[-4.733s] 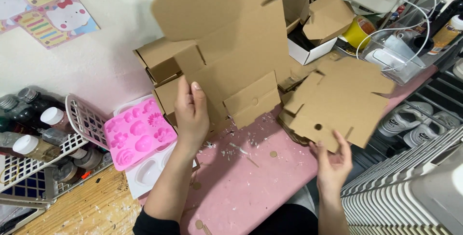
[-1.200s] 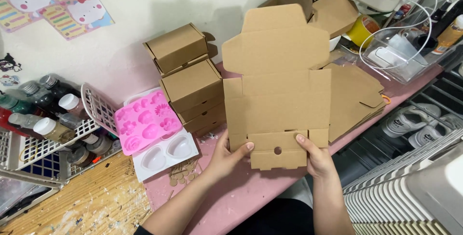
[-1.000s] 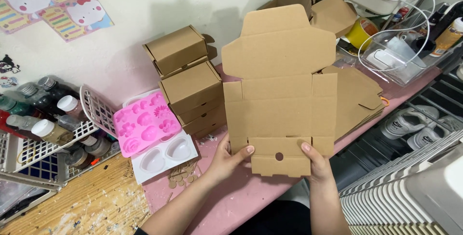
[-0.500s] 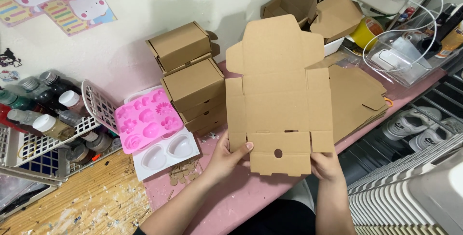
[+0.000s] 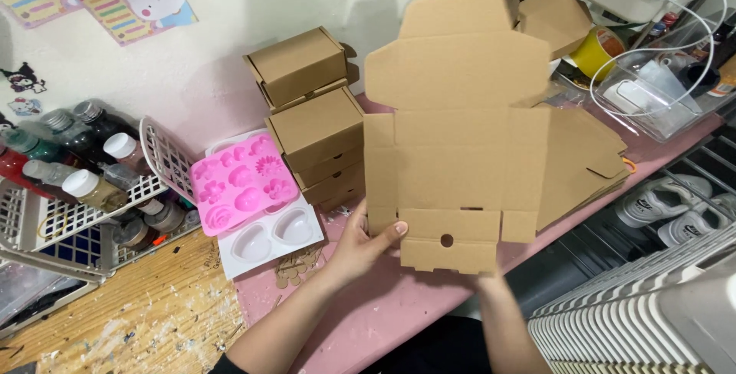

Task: Assembling cardboard boxes and placing heart-shaped items into them.

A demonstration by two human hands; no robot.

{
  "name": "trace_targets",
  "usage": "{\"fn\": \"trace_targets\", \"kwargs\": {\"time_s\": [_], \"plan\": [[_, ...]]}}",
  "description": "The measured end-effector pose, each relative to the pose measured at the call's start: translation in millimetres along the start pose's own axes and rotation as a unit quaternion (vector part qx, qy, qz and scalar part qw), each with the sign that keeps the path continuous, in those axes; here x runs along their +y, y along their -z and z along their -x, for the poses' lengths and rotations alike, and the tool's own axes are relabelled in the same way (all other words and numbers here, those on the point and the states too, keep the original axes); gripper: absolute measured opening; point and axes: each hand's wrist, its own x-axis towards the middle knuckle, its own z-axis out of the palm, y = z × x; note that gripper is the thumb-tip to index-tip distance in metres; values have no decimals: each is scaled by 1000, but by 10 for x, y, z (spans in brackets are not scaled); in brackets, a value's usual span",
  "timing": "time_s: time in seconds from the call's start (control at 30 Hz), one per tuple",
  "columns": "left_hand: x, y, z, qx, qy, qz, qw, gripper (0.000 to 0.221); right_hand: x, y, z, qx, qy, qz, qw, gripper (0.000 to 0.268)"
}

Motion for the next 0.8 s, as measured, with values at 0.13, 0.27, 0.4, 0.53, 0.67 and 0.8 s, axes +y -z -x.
{"fn": "trace_targets", "kwargs": {"time_s": [0.13, 0.27, 0.4, 0.53, 0.67, 0.8], "plan": [[-53, 13, -21, 2, -14, -15, 1000, 61, -706, -796, 545, -74, 214, 567, 792, 60], [-215, 124, -79, 34, -48, -17, 998, 53, -754, -513, 531, -266, 60, 286, 919, 63], [-313, 168, -130, 47, -55, -27, 997, 48, -1082, -597, 620, -224, 39, -188, 956, 58], [-564, 181, -147, -2, -3, 10, 1000, 49, -1020, -684, 702, -60, 3, -215, 975, 43], [-574, 107, -136, -41, 47, 74, 995, 58, -1193, -846, 800, -69, 20, -239, 968, 37], [-638, 34, -114, -20, 102, 52, 993, 63, -1065, -816, 846, -62, 22, -216, 974, 35]]}}
